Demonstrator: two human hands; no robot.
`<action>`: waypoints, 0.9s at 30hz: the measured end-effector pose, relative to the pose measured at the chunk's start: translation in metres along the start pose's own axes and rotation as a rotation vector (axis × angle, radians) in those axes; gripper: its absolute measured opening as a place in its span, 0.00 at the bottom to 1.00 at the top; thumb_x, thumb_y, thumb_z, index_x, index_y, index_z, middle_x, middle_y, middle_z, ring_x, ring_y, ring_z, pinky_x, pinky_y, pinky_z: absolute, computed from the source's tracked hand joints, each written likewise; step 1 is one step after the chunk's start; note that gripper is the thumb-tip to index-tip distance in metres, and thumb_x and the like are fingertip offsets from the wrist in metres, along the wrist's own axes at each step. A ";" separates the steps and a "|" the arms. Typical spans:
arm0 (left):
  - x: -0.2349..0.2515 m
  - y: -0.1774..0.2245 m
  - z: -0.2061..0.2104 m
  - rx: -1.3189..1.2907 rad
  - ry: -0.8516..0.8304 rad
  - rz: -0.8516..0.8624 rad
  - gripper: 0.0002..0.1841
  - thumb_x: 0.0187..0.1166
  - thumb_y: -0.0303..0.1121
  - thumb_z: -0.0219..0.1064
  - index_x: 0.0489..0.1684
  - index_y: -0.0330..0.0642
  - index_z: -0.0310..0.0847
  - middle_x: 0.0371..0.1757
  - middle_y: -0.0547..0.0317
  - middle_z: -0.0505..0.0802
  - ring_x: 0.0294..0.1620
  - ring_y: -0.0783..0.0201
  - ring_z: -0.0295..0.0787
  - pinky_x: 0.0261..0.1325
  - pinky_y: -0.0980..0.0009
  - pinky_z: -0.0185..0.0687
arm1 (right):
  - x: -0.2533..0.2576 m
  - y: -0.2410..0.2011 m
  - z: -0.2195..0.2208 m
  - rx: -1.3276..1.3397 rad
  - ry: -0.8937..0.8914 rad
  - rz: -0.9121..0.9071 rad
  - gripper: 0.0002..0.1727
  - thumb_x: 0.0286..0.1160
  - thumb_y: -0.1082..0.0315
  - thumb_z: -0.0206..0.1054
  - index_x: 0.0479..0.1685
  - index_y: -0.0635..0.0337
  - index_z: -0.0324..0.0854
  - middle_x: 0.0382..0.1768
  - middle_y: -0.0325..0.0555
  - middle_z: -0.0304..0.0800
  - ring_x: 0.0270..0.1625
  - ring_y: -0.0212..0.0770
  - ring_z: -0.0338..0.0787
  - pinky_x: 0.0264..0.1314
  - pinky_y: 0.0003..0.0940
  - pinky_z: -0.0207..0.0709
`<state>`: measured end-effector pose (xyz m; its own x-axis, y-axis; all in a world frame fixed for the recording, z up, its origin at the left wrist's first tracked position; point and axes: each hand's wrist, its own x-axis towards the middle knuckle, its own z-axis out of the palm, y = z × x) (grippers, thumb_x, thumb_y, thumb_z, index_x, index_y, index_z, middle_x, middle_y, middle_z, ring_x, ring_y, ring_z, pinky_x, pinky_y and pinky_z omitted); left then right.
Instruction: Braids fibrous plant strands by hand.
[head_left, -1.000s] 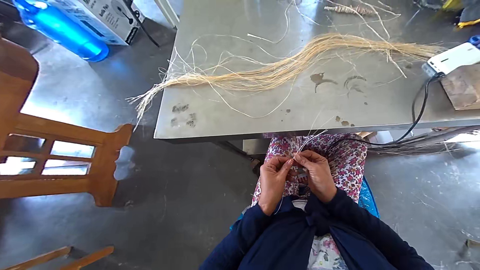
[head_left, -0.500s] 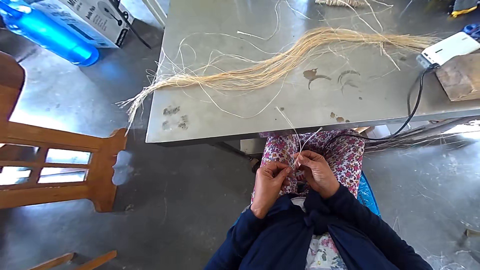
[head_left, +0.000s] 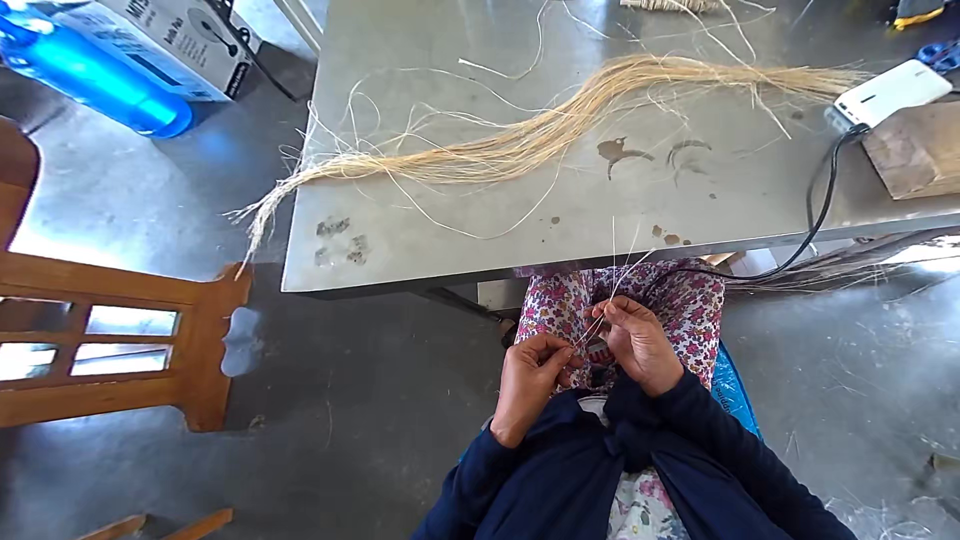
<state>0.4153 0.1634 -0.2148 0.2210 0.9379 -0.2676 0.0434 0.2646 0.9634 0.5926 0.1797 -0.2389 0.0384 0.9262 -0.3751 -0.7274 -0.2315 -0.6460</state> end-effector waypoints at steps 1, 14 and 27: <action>0.000 0.000 -0.001 -0.002 -0.003 0.001 0.05 0.80 0.20 0.65 0.38 0.36 0.86 0.29 0.64 0.96 0.19 0.79 0.85 0.23 0.83 0.80 | -0.001 -0.001 0.000 0.013 0.007 0.003 0.16 0.77 0.82 0.57 0.28 0.60 0.88 0.34 0.48 0.94 0.40 0.39 0.94 0.50 0.35 0.89; -0.002 -0.004 -0.004 0.033 -0.034 -0.014 0.05 0.79 0.20 0.65 0.38 0.37 0.86 0.28 0.65 0.96 0.22 0.77 0.88 0.26 0.82 0.83 | -0.001 -0.010 0.000 0.055 0.034 -0.056 0.17 0.80 0.81 0.54 0.29 0.58 0.87 0.34 0.47 0.95 0.42 0.41 0.95 0.54 0.39 0.89; 0.000 -0.005 -0.004 0.020 -0.049 0.002 0.05 0.79 0.21 0.65 0.38 0.37 0.87 0.28 0.65 0.96 0.23 0.76 0.89 0.27 0.81 0.84 | -0.001 -0.015 -0.003 0.064 -0.011 -0.113 0.16 0.78 0.79 0.58 0.29 0.56 0.90 0.36 0.46 0.95 0.44 0.41 0.95 0.56 0.38 0.88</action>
<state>0.4108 0.1632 -0.2199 0.2683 0.9261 -0.2651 0.0626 0.2579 0.9641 0.6056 0.1811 -0.2305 0.1147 0.9486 -0.2949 -0.7614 -0.1067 -0.6395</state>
